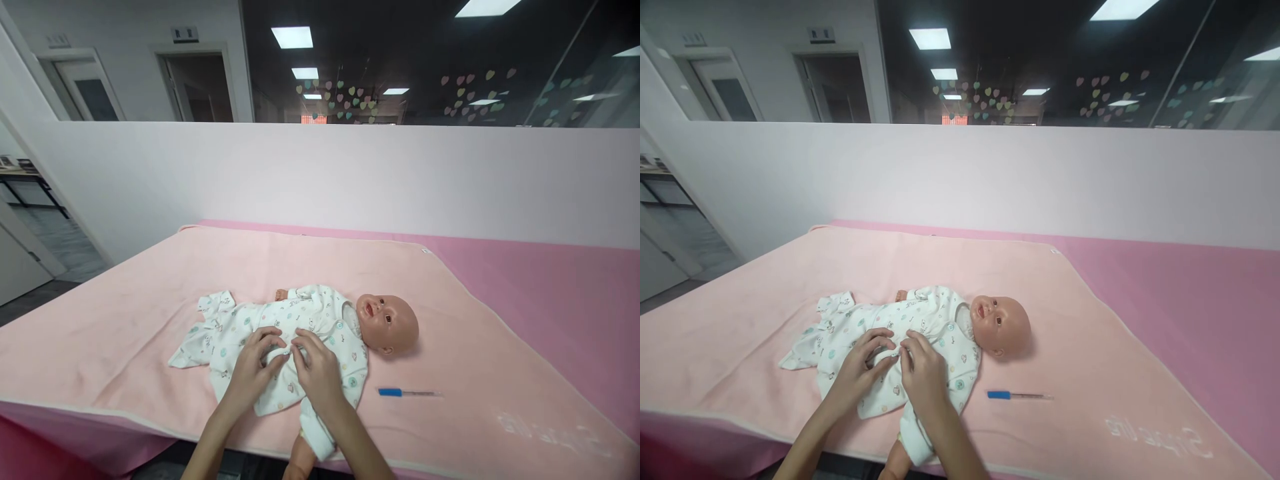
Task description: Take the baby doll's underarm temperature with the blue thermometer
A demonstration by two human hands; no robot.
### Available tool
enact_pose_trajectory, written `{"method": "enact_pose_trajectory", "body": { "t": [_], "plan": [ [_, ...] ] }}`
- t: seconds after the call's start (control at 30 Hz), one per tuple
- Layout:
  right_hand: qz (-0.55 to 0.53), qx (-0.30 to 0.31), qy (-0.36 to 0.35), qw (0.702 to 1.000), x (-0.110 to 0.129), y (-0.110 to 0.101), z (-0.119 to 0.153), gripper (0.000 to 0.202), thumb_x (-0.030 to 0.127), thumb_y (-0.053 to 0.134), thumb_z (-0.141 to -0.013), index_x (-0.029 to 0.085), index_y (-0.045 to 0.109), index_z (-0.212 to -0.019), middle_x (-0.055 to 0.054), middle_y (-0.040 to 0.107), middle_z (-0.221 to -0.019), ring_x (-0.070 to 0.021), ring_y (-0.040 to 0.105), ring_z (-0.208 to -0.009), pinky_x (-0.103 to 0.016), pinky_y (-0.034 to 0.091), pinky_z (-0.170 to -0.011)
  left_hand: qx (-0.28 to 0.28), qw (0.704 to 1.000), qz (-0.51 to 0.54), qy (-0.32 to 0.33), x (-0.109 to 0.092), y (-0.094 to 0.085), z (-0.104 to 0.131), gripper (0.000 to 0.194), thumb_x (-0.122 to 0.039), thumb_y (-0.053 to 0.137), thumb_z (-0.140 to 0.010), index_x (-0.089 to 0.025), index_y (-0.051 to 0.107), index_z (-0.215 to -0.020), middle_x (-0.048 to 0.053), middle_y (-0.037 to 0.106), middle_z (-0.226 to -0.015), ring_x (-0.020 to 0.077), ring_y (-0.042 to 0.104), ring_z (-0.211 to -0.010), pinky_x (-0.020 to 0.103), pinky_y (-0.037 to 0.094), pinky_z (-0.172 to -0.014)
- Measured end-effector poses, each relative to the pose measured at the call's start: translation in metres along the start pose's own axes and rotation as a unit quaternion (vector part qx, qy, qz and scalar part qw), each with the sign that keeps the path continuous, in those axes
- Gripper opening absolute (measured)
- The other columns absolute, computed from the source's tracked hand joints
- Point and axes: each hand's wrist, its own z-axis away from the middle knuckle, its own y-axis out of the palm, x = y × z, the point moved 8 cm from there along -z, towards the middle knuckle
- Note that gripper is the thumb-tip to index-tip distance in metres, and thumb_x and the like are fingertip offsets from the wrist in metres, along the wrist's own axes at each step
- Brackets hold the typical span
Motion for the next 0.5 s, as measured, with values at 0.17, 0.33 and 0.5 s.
{"method": "enact_pose_trajectory", "body": {
  "t": [0.17, 0.33, 0.5],
  "plan": [
    [-0.022, 0.009, -0.003, 1.000, -0.0001, 0.0014, 0.0004, 0.021, 0.017, 0.040, -0.087, 0.021, 0.060, -0.088, -0.004, 0.064, -0.087, -0.0146, 0.062, -0.080, -0.024, 0.049, -0.069, 0.015, 1.000, -0.001, 0.007, -0.0012, 0.0013, -0.0008, 0.010, -0.024, 0.049, -0.077, -0.022, 0.059, -0.078, 0.005, 0.052, -0.111, 0.0221, 0.048, -0.105, 0.035, 0.040, -0.089],
    [-0.028, 0.000, -0.001, 1.000, -0.0008, -0.0004, 0.0012, 0.020, 0.020, 0.040, -0.088, 0.020, 0.060, -0.085, -0.003, 0.063, -0.080, -0.0136, 0.060, -0.071, -0.023, 0.047, -0.064, 0.032, 0.999, -0.017, 0.002, -0.0048, -0.0018, -0.0013, 0.010, -0.023, 0.049, -0.076, -0.021, 0.058, -0.078, 0.005, 0.053, -0.109, 0.0214, 0.052, -0.096, 0.030, 0.045, -0.073],
    [-0.023, -0.032, 0.021, 0.999, -0.0037, -0.0047, -0.0006, 0.018, 0.022, 0.043, -0.087, 0.020, 0.061, -0.086, -0.003, 0.064, -0.077, -0.0142, 0.061, -0.069, -0.024, 0.048, -0.060, 0.006, 0.999, 0.039, -0.007, 0.0010, -0.0063, -0.0006, 0.019, -0.032, 0.048, -0.079, -0.018, 0.055, -0.067, 0.006, 0.058, -0.097, 0.0181, 0.055, -0.082, 0.031, 0.045, -0.074]
  ]
}}
